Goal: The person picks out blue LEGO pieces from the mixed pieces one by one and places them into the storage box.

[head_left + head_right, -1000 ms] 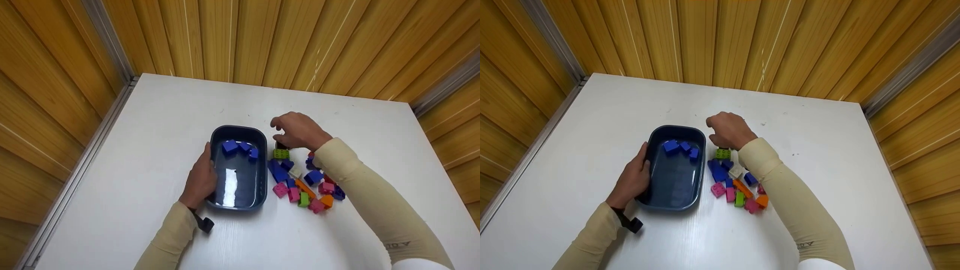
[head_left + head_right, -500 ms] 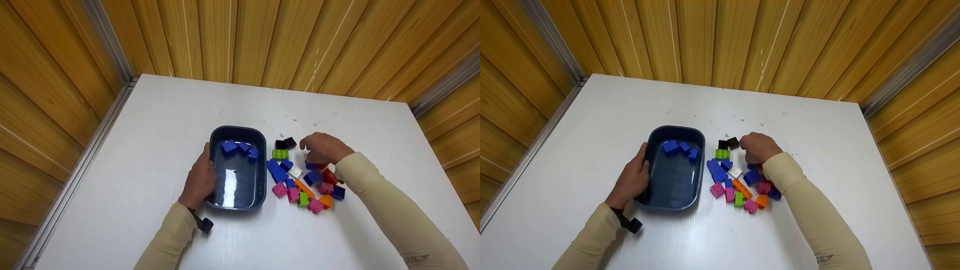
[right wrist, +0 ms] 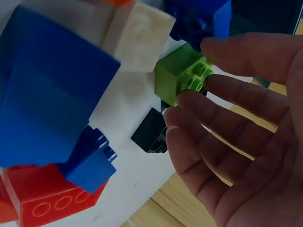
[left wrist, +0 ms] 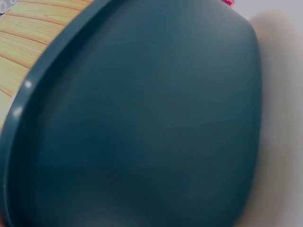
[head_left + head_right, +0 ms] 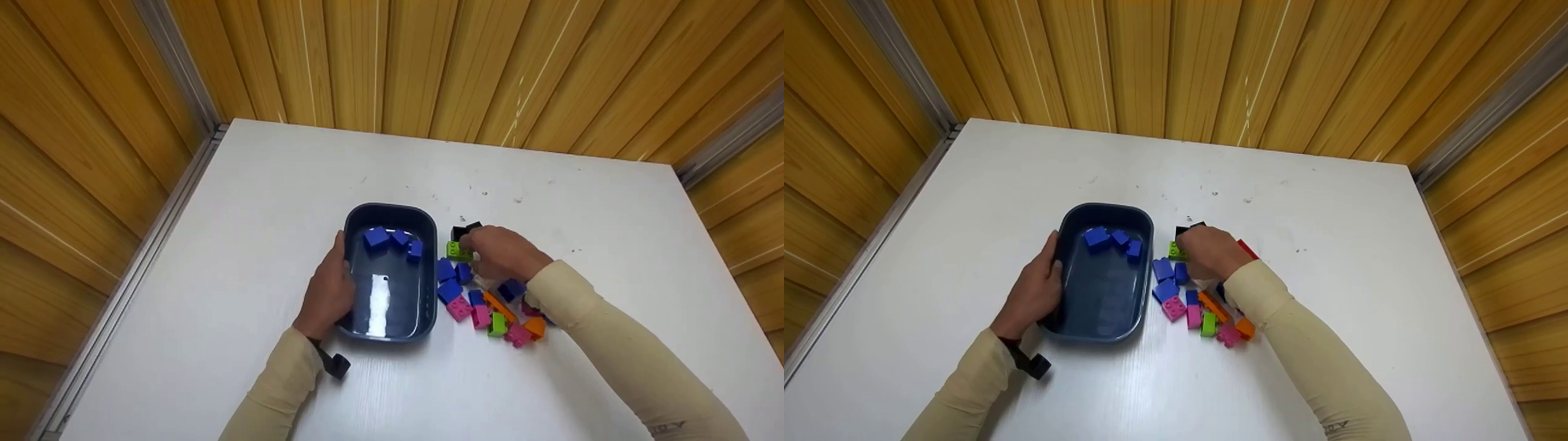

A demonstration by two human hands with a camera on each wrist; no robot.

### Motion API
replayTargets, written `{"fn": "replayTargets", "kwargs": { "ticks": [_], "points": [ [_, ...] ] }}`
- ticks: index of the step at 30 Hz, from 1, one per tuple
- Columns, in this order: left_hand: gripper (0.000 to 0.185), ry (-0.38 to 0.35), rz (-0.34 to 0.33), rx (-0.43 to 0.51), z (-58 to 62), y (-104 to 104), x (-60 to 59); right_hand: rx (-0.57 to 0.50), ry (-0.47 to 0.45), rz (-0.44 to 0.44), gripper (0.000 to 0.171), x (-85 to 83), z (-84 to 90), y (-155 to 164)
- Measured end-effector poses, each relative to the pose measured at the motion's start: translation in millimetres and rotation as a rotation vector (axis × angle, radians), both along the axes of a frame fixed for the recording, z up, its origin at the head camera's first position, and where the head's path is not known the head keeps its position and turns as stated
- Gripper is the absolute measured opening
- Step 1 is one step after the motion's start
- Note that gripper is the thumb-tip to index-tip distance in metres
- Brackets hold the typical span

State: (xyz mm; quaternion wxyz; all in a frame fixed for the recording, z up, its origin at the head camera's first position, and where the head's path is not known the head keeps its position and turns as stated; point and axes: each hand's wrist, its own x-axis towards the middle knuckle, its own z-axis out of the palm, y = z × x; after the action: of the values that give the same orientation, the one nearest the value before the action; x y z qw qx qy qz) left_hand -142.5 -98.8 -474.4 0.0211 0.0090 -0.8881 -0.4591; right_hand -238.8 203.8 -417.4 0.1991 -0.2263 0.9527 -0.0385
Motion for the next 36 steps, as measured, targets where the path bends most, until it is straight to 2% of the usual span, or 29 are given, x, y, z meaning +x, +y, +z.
{"fn": "replayTargets", "kwargs": {
  "ticks": [3, 9, 12, 19, 23, 29, 36],
  "points": [
    [0.059, 0.004, -0.004, 0.000, -0.3, 1, -0.6, -0.006, -0.006, -0.002, 0.039, 3.2, 1.1, 0],
    [0.059, 0.015, 0.006, 0.002, -1.0, -1, -1.2, -0.034, 0.000, 0.097, 0.046, 10.2, -4.1, -2],
    [0.059, 0.016, 0.004, 0.002, -1.8, -1, -0.4, -0.029, -0.005, 0.116, 0.050, 12.3, -9.7, -4],
    [0.060, 0.005, 0.001, 0.012, -1.6, 0, -1.0, -0.039, -0.033, 0.063, 0.045, 11.7, -14.3, -7],
    [0.059, 0.000, -0.004, 0.010, -1.2, 0, -2.0, -0.052, -0.021, 0.075, 0.040, 9.7, -12.8, -5],
    [0.059, 0.013, -0.006, 0.004, -1.5, 1, -3.5, -0.038, 0.002, 0.096, 0.042, 7.9, -4.0, -3],
    [0.059, 0.002, -0.012, 0.010, 0.0, 2, -4.9, -0.017, -0.014, 0.052, 0.044, 7.1, 7.3, -4]
  ]
}}
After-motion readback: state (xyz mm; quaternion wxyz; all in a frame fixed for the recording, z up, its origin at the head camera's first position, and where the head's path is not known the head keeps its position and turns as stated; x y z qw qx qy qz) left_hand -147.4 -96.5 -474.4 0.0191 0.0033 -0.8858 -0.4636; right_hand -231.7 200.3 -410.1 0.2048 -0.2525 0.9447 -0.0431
